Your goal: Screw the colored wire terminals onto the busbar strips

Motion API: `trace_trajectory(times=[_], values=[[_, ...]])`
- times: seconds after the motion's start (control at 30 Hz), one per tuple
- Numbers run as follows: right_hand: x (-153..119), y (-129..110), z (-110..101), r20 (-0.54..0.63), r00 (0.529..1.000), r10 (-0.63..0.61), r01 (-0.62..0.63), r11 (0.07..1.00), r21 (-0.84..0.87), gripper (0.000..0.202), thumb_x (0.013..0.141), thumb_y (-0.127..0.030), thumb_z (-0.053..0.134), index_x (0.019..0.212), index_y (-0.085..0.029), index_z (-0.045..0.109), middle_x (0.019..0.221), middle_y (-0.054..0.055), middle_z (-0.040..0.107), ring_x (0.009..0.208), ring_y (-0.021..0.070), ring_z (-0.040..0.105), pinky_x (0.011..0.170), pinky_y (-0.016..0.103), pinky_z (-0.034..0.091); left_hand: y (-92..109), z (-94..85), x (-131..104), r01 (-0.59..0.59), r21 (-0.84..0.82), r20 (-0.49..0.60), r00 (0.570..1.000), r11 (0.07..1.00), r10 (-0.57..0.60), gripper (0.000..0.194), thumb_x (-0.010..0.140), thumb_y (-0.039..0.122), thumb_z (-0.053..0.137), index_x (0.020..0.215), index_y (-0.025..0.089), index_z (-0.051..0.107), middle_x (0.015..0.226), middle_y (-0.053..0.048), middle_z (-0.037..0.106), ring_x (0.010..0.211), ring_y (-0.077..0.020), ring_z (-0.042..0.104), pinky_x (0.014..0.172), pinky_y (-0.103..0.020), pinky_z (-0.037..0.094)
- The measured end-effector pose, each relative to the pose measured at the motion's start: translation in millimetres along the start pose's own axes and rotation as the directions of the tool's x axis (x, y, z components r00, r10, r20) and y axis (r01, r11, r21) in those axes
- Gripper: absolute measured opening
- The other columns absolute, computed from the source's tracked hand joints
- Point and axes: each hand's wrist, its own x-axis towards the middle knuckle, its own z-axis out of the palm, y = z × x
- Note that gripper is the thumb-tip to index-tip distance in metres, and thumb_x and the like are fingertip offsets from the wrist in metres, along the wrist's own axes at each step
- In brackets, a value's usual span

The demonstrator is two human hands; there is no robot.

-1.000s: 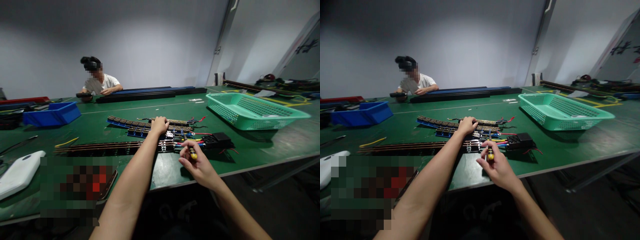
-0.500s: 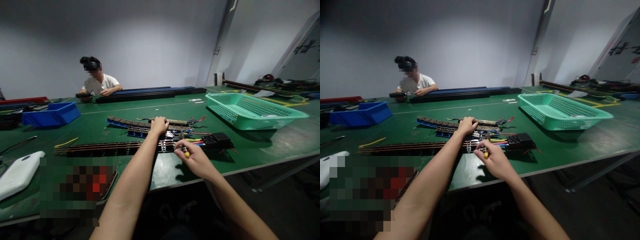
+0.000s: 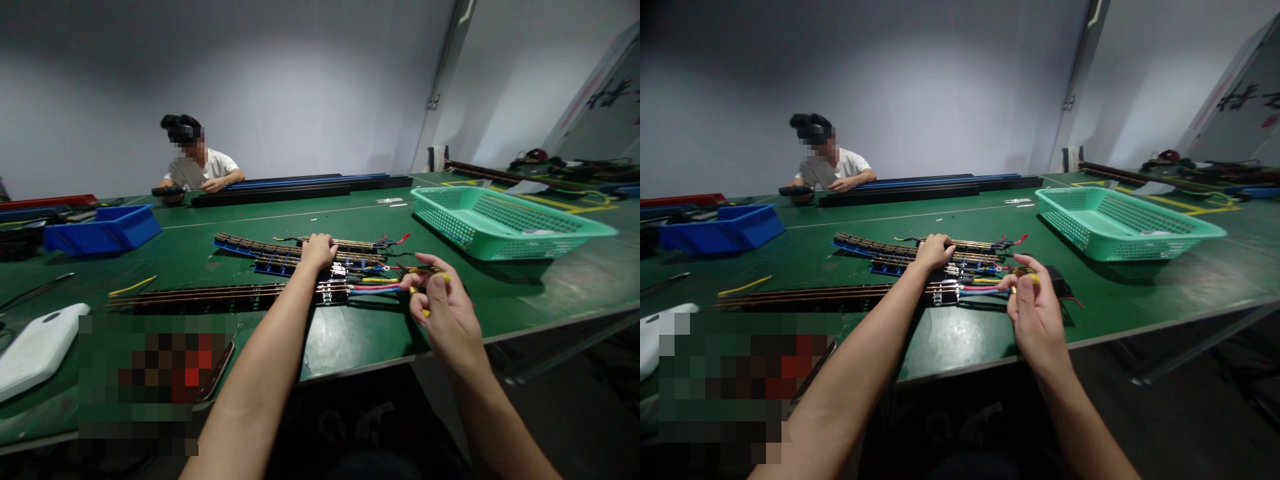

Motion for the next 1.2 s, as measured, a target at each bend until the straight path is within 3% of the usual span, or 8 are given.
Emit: trace_trajectory(times=[0.13, 0.23, 0.43, 0.57, 0.63, 0.73, 0.93, 1.2], values=[[25.3, 16.2, -5.1, 0.026, 0.997, 0.073, -0.072, 0.996, -0.048, 0.052, 0.09, -0.066, 0.054, 0.122, -0.025, 0.05, 0.078, -0.001, 0.061, 0.038, 0.005, 0.034, 0.038, 0.02, 0.024, 0.0, 0.3, -0.9, -0.004, 0.005, -0.016, 1.0, 1.0, 0.004, 0.027, 0.097, 0.039, 0.053, 0.113, 0.023, 0.068, 0.125, -0.008, 0.068, 0.121, -0.0288, 0.055, 0.099, -0.045, 0.045], [28.6, 28.9, -1.3, 0.073, 0.997, -0.021, 0.042, 0.955, -0.293, 0.043, 0.092, -0.061, 0.053, 0.111, -0.022, 0.056, 0.071, -0.001, 0.06, 0.043, 0.0092, 0.043, 0.043, 0.022, 0.033, -0.4, 0.8, -0.9, -0.008, 0.0, -0.017, 1.0, 1.0, 0.008, 0.027, 0.097, 0.039, 0.053, 0.113, 0.023, 0.068, 0.124, -0.008, 0.068, 0.121, -0.0285, 0.055, 0.099, -0.045, 0.045], [12.3, 38.2, 9.3, 0.321, 0.945, -0.065, 0.296, 0.587, -0.754, 0.027, 0.093, -0.044, 0.054, 0.09, -0.023, 0.071, 0.068, 0.004, 0.068, 0.058, 0.0182, 0.06, 0.057, 0.028, 0.038, -0.4, 0.7, -0.8, -0.002, -0.003, -0.015, 1.0, 1.0, 0.002, 0.027, 0.097, 0.039, 0.052, 0.113, 0.024, 0.068, 0.125, -0.007, 0.068, 0.121, -0.028, 0.054, 0.1, -0.045, 0.044], [18.1, 32.7, 7.6, 0.248, 0.968, -0.042, 0.187, 0.782, -0.594, 0.026, 0.088, -0.046, 0.062, 0.091, -0.022, 0.07, 0.068, 0.002, 0.066, 0.057, 0.015, 0.057, 0.055, 0.025, 0.039, 0.1, -0.1, -0.7, 0.002, -0.005, -0.001, 1.0, 1.0, -0.002, 0.027, 0.097, 0.039, 0.052, 0.114, 0.024, 0.068, 0.126, -0.008, 0.068, 0.121, -0.0277, 0.054, 0.1, -0.045, 0.044], [22.9, 26.2, 4.9, 0.088, 0.996, 0.013, 0.016, 0.944, -0.329, 0.034, 0.086, -0.053, 0.065, 0.097, -0.021, 0.065, 0.065, -0.001, 0.061, 0.046, 0.0102, 0.046, 0.045, 0.022, 0.033, 0.2, -0.6, -0.4, 0.004, -0.004, 0.001, 1.0, 1.0, -0.004, 0.027, 0.097, 0.039, 0.052, 0.113, 0.024, 0.068, 0.126, -0.008, 0.068, 0.121, -0.0278, 0.054, 0.1, -0.044, 0.044], [23.8, 12.6, 1.9, -0.051, 0.99, 0.133, -0.132, 0.991, 0.033, 0.045, 0.082, -0.06, 0.068, 0.106, -0.023, 0.057, 0.063, -0.005, 0.059, 0.036, 0.0047, 0.029, 0.037, 0.018, 0.02, 0.4, -1.4, -0.1, 0.001, 0.0, 0.001, 1.0, 1.0, -0.001, 0.027, 0.097, 0.039, 0.052, 0.112, 0.024, 0.068, 0.125, -0.008, 0.068, 0.121, -0.0281, 0.054, 0.1, -0.044, 0.044], [23.7, -13.3, 5.6, -0.034, 0.997, -0.067, 0.069, 0.996, 0.059, 0.036, 0.09, -0.054, 0.064, 0.109, -0.024, 0.06, 0.074, -0.002, 0.06, 0.038, 0.0028, 0.028, 0.035, 0.019, 0.019, 1.0, -2.5, -0.8, 0.001, 0.001, 0.013, 1.0, 1.0, -0.001, 0.028, 0.098, 0.04, 0.052, 0.114, 0.024, 0.068, 0.126, -0.008, 0.068, 0.12, -0.0277, 0.054, 0.1, -0.044, 0.044], [100.8, -6.1, 7.5, -0.084, 0.969, -0.231, 0.229, 0.973, -0.036, 0.031, 0.087, -0.04, 0.067, 0.11, -0.024, 0.054, 0.083, -0.001, 0.065, 0.039, 0.0045, 0.035, 0.034, 0.021, 0.026, 0.9, -2.0, -2.3, 0.0, 0.006, -0.007, 1.0, 1.0, 0.0, 0.027, 0.097, 0.039, 0.052, 0.113, 0.024, 0.068, 0.125, -0.008, 0.068, 0.121, -0.0277, 0.054, 0.1, -0.044, 0.045]])
